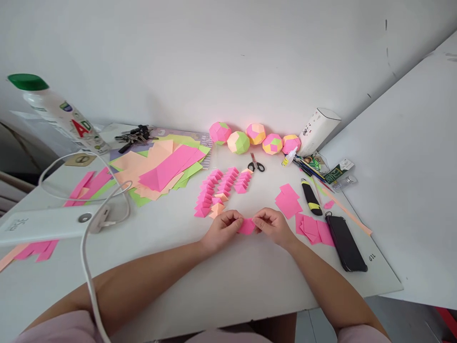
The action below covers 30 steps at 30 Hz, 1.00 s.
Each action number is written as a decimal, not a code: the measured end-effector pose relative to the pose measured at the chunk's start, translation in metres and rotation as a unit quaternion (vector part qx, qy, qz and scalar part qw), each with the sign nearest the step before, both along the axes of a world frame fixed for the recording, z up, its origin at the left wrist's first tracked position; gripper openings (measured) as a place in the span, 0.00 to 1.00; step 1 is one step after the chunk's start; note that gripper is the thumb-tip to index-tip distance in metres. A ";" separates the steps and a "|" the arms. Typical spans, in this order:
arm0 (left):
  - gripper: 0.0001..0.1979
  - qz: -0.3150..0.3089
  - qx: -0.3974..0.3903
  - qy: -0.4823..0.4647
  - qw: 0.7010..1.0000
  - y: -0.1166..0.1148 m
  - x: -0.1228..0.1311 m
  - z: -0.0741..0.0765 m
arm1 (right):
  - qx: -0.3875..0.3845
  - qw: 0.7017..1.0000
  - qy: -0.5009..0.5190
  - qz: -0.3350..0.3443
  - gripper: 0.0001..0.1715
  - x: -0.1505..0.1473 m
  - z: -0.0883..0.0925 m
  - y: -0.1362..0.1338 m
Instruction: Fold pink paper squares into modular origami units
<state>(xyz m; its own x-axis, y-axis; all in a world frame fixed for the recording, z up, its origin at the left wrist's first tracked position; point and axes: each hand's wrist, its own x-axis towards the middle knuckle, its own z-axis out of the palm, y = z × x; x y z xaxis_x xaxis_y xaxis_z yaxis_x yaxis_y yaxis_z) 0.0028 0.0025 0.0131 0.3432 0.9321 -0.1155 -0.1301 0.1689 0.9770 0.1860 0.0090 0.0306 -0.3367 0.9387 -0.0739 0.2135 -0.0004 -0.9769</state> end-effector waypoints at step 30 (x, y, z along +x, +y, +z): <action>0.18 0.046 -0.023 -0.066 0.997 0.003 0.002 -0.007 | -0.014 0.998 0.052 -0.037 0.14 0.002 -0.008 0.006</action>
<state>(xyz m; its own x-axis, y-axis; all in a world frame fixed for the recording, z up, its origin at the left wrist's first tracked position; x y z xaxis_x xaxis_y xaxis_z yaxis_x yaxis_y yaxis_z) 0.0049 0.0059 0.0061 0.2711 0.9553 -0.1178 -0.2736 0.1938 0.9421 0.1881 0.0146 0.0227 -0.2733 0.9595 -0.0684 0.1089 -0.0398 -0.9933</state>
